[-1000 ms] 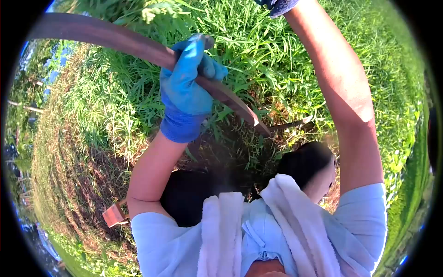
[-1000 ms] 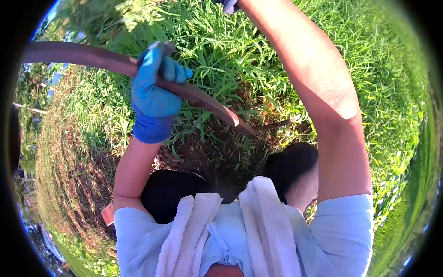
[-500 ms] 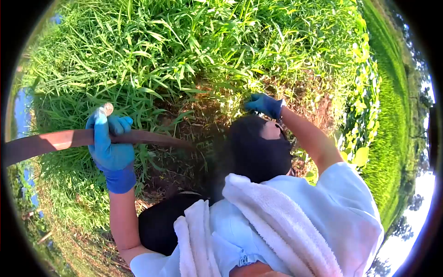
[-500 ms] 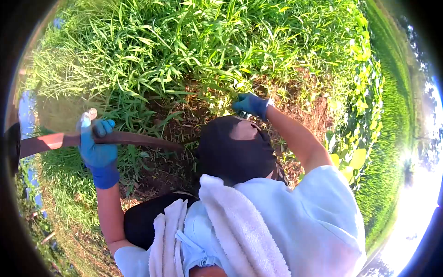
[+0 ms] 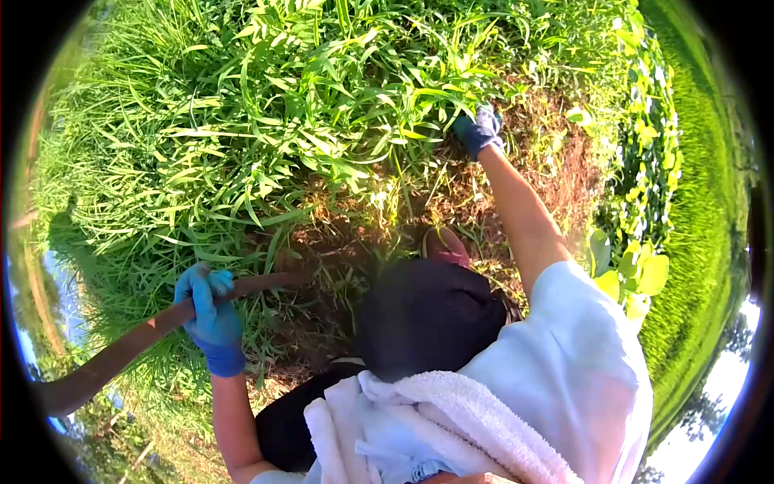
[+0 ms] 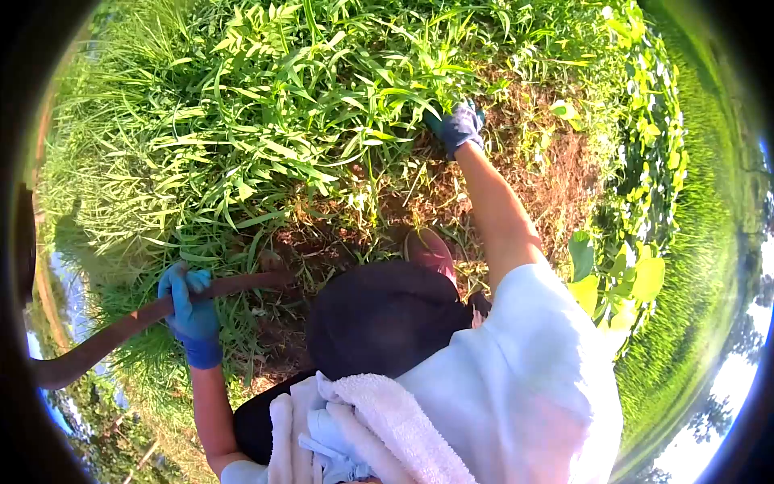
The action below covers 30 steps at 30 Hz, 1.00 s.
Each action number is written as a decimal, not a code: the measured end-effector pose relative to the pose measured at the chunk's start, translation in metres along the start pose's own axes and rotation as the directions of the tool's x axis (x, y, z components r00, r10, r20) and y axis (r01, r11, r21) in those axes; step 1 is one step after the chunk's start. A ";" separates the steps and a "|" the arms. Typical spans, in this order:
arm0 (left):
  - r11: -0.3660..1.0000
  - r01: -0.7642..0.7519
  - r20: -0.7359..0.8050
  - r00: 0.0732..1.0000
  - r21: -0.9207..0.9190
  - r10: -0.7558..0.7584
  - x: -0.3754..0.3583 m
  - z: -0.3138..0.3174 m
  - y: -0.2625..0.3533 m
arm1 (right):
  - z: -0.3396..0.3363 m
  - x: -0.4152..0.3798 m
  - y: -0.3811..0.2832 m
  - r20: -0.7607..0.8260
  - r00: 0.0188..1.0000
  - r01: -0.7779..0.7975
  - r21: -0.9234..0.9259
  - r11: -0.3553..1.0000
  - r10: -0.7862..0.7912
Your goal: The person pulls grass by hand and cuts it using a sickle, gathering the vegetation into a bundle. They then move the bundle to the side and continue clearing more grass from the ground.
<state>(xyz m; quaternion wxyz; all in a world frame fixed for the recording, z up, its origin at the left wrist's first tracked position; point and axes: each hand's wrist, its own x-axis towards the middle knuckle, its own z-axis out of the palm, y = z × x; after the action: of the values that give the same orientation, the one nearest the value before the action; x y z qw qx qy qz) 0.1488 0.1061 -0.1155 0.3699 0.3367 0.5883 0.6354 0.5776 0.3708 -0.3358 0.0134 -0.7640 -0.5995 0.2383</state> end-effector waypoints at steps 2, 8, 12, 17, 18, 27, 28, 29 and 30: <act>1.000 0.005 -0.014 1.000 -0.015 -0.005 0.007 0.000 -0.003 | -0.006 -0.006 -0.016 -0.122 0.956 0.246 -0.159 0.956 -0.266; 0.998 0.063 -0.053 0.997 0.010 -0.063 0.019 -0.014 -0.013 | 0.006 0.009 0.011 -0.027 0.971 0.239 0.125 0.963 -0.238; 0.995 0.040 -0.106 0.994 0.090 -0.030 0.025 -0.005 -0.014 | -0.026 -0.021 -0.008 0.011 0.997 -0.069 0.427 0.901 0.071; 0.996 0.041 -0.081 0.996 0.083 -0.034 0.024 -0.008 -0.015 | 0.009 -0.027 0.016 -0.163 0.985 0.020 0.460 0.888 0.062; 0.997 0.041 -0.062 0.997 0.058 -0.037 0.023 -0.008 -0.016 | 0.005 -0.032 0.016 -0.132 0.985 -0.033 0.497 0.867 0.114; 0.982 0.082 -0.179 0.982 0.168 -0.052 0.041 -0.016 -0.028 | -0.031 -0.138 0.081 0.234 0.957 -0.256 0.421 0.870 0.169; 0.984 0.080 -0.163 0.985 0.161 -0.054 0.044 -0.017 -0.030 | -0.034 -0.153 0.084 0.338 0.935 -0.163 0.130 0.978 0.110; 0.988 0.077 -0.152 0.987 0.137 -0.056 0.051 -0.017 -0.033 | -0.034 -0.162 0.083 0.443 0.893 -0.014 -0.154 0.988 0.082; 0.990 0.079 -0.150 0.987 0.116 -0.062 0.053 -0.017 -0.034 | -0.029 -0.173 0.079 0.602 0.797 0.103 -0.222 0.970 0.053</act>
<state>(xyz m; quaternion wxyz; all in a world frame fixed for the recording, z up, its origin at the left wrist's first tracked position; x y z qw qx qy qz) 0.1099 0.1441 -0.1514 0.3271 0.2902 0.6629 0.6078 0.6312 0.1965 -0.2737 -0.2688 -0.6360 -0.6070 0.3935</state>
